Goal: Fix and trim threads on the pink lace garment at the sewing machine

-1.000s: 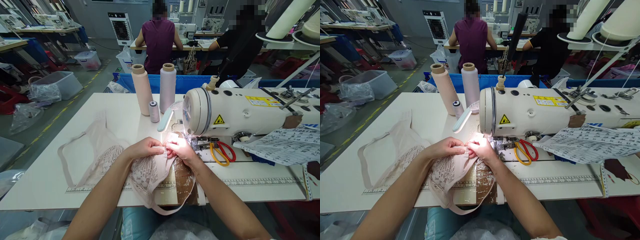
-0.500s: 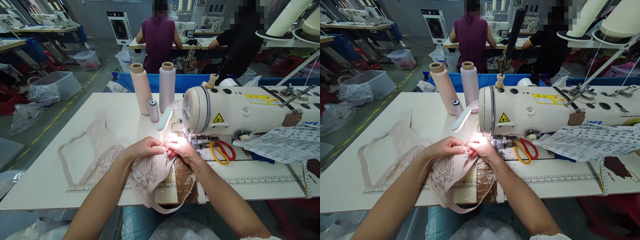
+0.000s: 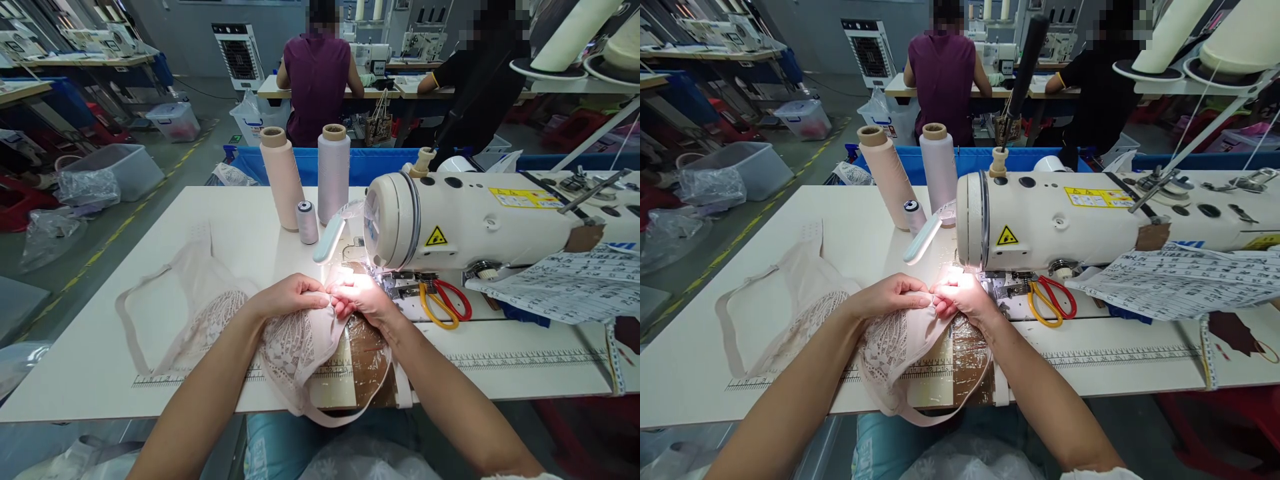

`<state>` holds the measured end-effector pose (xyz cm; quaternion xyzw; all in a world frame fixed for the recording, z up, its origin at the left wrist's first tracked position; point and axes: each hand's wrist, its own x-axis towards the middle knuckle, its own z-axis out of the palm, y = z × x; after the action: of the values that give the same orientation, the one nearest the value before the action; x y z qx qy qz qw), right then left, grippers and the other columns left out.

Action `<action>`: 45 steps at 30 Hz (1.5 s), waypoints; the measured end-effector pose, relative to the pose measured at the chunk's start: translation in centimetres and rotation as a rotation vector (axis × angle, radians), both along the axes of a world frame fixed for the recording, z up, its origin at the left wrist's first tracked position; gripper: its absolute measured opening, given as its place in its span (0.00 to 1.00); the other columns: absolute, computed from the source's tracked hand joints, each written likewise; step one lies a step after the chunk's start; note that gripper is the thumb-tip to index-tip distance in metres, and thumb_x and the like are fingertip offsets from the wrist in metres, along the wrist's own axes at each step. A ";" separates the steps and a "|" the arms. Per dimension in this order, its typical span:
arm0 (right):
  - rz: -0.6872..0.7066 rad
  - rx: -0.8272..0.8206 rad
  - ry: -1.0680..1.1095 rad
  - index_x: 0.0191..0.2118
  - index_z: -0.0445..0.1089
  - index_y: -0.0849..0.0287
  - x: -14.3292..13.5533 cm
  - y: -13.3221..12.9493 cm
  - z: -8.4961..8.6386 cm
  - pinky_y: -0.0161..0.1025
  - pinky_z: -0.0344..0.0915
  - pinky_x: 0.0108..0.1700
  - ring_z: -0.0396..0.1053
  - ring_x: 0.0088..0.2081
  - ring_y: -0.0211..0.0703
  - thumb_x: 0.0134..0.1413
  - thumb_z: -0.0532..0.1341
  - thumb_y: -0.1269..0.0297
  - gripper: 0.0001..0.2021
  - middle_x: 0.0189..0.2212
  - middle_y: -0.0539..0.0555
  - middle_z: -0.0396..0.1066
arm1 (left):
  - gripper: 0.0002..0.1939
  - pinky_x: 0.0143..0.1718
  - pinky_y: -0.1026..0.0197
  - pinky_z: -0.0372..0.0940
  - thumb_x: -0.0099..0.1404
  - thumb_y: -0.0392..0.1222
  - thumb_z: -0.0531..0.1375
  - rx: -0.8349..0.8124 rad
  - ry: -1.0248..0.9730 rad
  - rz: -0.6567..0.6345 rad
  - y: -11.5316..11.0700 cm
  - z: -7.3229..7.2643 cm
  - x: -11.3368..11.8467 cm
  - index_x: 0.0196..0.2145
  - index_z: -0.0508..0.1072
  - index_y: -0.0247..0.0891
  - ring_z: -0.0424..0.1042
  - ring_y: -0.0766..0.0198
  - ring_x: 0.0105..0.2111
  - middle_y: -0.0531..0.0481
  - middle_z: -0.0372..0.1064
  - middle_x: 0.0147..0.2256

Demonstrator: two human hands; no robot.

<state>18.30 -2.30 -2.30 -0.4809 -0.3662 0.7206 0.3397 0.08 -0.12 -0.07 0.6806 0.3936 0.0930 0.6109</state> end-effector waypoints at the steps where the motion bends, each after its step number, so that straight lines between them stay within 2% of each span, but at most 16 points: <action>1: 0.002 0.017 -0.009 0.21 0.71 0.66 0.0 0.0 0.0 0.25 0.64 0.16 0.67 0.17 0.33 0.33 0.71 0.67 0.10 0.16 0.51 0.70 | 0.17 0.27 0.65 0.49 0.58 0.51 0.60 0.002 -0.006 0.000 0.0 -0.1 0.0 0.23 0.68 0.34 0.55 0.69 0.25 0.56 0.56 0.23; 8: -0.019 0.128 -0.029 0.22 0.68 0.63 0.0 0.0 -0.9 0.27 0.67 0.17 0.68 0.16 0.33 0.39 0.69 0.62 0.12 0.14 0.49 0.69 | 0.17 0.26 0.65 0.47 0.59 0.51 0.60 0.007 0.007 0.013 0.2 -0.5 -0.4 0.23 0.66 0.34 0.52 0.70 0.24 0.57 0.52 0.22; 13: 0.004 0.127 -0.096 0.19 0.65 0.62 0.1 0.2 -0.9 0.27 0.63 0.14 0.65 0.13 0.33 0.43 0.66 0.64 0.11 0.10 0.46 0.64 | 0.16 0.26 0.65 0.47 0.58 0.50 0.60 0.000 0.000 0.032 0.1 -0.2 -0.2 0.23 0.66 0.34 0.53 0.70 0.24 0.56 0.53 0.22; 18: 0.035 0.109 -0.095 0.17 0.65 0.62 -0.1 0.0 -0.6 0.29 0.63 0.16 0.64 0.13 0.34 0.42 0.65 0.64 0.12 0.09 0.46 0.63 | 0.15 0.25 0.65 0.47 0.58 0.49 0.60 0.001 0.004 0.052 0.1 -0.2 -0.1 0.23 0.65 0.34 0.53 0.70 0.24 0.56 0.53 0.22; 21: 0.042 0.181 -0.132 0.18 0.65 0.61 0.0 0.0 -1.0 0.30 0.63 0.16 0.63 0.12 0.34 0.45 0.63 0.63 0.12 0.09 0.46 0.62 | 0.16 0.25 0.65 0.47 0.58 0.49 0.60 -0.002 0.003 0.058 0.1 -0.3 -0.3 0.23 0.65 0.35 0.52 0.70 0.24 0.57 0.52 0.22; 24: 0.031 0.386 -0.286 0.24 0.69 0.61 0.3 0.0 -1.4 0.32 0.62 0.18 0.61 0.14 0.34 0.51 0.58 0.63 0.10 0.13 0.47 0.65 | 0.16 0.25 0.65 0.46 0.59 0.50 0.59 0.012 -0.003 0.056 0.2 -0.2 -0.5 0.23 0.63 0.36 0.51 0.70 0.23 0.57 0.50 0.22; 27: -0.091 0.750 -0.579 0.39 0.73 0.60 0.5 -0.5 -1.3 0.36 0.66 0.27 0.65 0.21 0.37 0.53 0.56 0.66 0.11 0.24 0.51 0.71 | 0.17 0.25 0.65 0.46 0.60 0.50 0.59 0.056 -0.008 0.100 0.2 0.3 -0.8 0.22 0.62 0.36 0.50 0.70 0.23 0.57 0.49 0.23; 29: -0.136 0.997 -0.755 0.44 0.73 0.60 0.6 -1.0 -0.8 0.38 0.66 0.34 0.67 0.28 0.40 0.52 0.56 0.69 0.15 0.30 0.54 0.72 | 0.17 0.25 0.65 0.47 0.59 0.51 0.58 0.076 -0.009 0.160 0.2 0.7 -1.1 0.22 0.62 0.36 0.51 0.69 0.24 0.57 0.50 0.23; 32: -0.037 1.231 -0.852 0.43 0.73 0.57 0.5 -1.7 0.0 0.40 0.64 0.39 0.67 0.34 0.44 0.50 0.57 0.71 0.14 0.33 0.55 0.70 | 0.16 0.26 0.65 0.48 0.59 0.52 0.57 0.093 -0.010 0.210 0.2 0.9 -1.4 0.24 0.64 0.36 0.53 0.68 0.25 0.56 0.52 0.23; 35: 0.051 1.355 -0.878 0.42 0.73 0.57 0.5 -2.1 0.4 0.41 0.62 0.42 0.66 0.37 0.45 0.51 0.58 0.70 0.12 0.34 0.55 0.70 | 0.17 0.26 0.65 0.47 0.58 0.53 0.57 0.142 0.003 0.199 0.3 0.9 -1.6 0.25 0.65 0.35 0.52 0.68 0.25 0.57 0.51 0.23; 37: 0.071 1.376 -0.874 0.38 0.73 0.57 0.4 -2.1 0.3 0.41 0.62 0.41 0.65 0.36 0.45 0.52 0.57 0.69 0.09 0.32 0.55 0.70 | 0.17 0.26 0.65 0.47 0.58 0.53 0.57 0.163 0.015 0.190 0.3 0.8 -1.6 0.24 0.64 0.35 0.52 0.68 0.25 0.57 0.50 0.23; 39: 0.060 1.318 -0.826 0.34 0.73 0.57 0.4 -2.0 0.2 0.39 0.62 0.37 0.66 0.33 0.44 0.54 0.57 0.67 0.07 0.28 0.54 0.69 | 0.17 0.26 0.65 0.47 0.58 0.53 0.57 0.176 0.030 0.184 0.3 0.8 -1.6 0.24 0.64 0.35 0.52 0.68 0.25 0.57 0.50 0.23; 42: 0.027 1.061 -0.663 0.28 0.72 0.58 0.3 -1.7 -0.1 0.36 0.60 0.30 0.65 0.26 0.41 0.55 0.59 0.62 0.09 0.22 0.50 0.67 | 0.17 0.26 0.64 0.46 0.59 0.53 0.56 0.191 0.043 0.166 0.3 0.9 -1.6 0.23 0.62 0.36 0.51 0.68 0.25 0.56 0.50 0.23; 45: -0.060 0.839 -0.539 0.28 0.70 0.58 0.3 -1.2 -0.6 0.35 0.60 0.27 0.64 0.24 0.40 0.55 0.59 0.59 0.10 0.21 0.50 0.67 | 0.17 0.25 0.64 0.45 0.59 0.52 0.57 0.152 0.027 0.138 0.3 0.8 -1.7 0.22 0.61 0.36 0.50 0.69 0.24 0.57 0.49 0.23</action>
<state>18.64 -3.45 -2.93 -0.4822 -0.6853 0.3511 0.4177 -1.61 0.22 0.76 0.6974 0.4394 0.1553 0.5444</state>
